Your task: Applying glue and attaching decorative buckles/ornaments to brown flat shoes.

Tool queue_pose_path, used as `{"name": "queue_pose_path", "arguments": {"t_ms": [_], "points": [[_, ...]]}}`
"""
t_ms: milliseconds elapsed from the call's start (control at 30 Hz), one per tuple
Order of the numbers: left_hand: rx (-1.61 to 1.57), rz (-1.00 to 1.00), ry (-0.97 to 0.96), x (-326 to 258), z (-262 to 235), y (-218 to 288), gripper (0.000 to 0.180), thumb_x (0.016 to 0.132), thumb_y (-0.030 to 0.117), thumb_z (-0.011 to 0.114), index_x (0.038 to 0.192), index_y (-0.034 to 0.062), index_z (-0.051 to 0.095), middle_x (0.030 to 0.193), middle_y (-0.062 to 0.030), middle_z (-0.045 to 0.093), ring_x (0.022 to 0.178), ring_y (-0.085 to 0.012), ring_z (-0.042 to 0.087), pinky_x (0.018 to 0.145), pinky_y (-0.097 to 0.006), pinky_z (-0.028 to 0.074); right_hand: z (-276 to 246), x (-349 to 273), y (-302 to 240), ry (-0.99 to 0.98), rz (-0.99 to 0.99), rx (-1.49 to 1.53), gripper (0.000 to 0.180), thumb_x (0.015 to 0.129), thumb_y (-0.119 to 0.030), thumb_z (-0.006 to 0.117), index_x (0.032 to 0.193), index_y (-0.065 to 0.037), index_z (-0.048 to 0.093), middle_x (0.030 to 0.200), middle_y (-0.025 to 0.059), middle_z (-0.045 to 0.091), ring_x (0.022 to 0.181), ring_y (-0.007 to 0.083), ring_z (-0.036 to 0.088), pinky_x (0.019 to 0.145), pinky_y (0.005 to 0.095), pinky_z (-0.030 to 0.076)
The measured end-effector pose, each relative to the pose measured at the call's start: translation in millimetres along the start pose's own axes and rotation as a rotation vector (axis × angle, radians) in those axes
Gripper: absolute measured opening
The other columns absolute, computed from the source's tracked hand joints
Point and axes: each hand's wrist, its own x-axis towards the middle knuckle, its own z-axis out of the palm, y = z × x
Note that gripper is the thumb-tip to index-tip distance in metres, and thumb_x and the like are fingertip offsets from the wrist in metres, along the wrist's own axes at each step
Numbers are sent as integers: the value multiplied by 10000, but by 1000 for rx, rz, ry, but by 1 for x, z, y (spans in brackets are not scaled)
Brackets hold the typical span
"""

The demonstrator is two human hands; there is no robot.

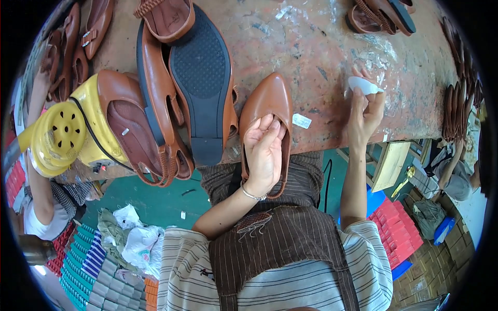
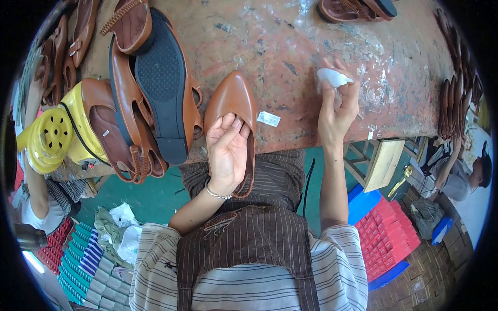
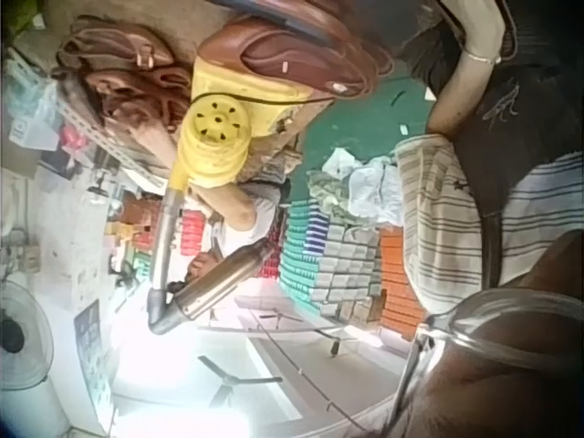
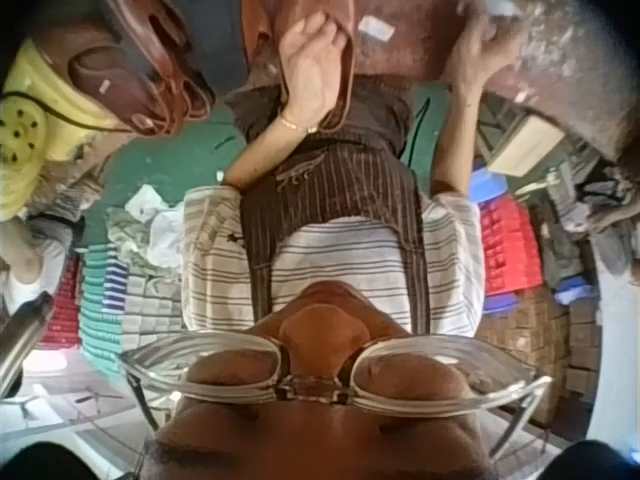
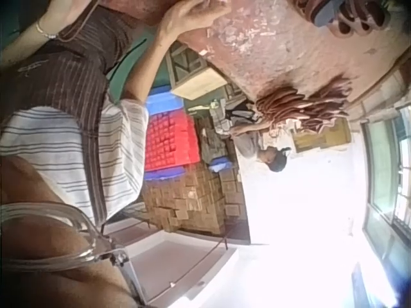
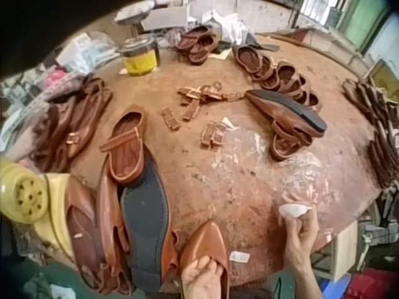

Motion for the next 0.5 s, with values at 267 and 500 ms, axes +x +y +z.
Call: {"name": "queue_pose_path", "arguments": {"t_ms": [267, 500], "points": [[19, -5, 44, -2, 5, 3, 69, 886, -37, 537, 894, 32, 541, 919, -26, 571, 958, -137, 563, 930, -333, 437, -7, -24, 7, 200, -58, -520, 384, 888, -95, 617, 1213, 30, 455, 1240, 146, 517, 1174, 249, 490, 1001, 356, 359], [14, 22, -1, 0, -8, 0, 51, 901, -20, 542, 925, 24, 548, 970, -41, 589, 970, -131, 568, 956, -328, 439, 88, 25, -35, -57, -360, -443, 327, 795, -105, 674, 1107, -57, 590, 1034, 157, 575, 930, 332, 584, 757, 385, 489]]}}
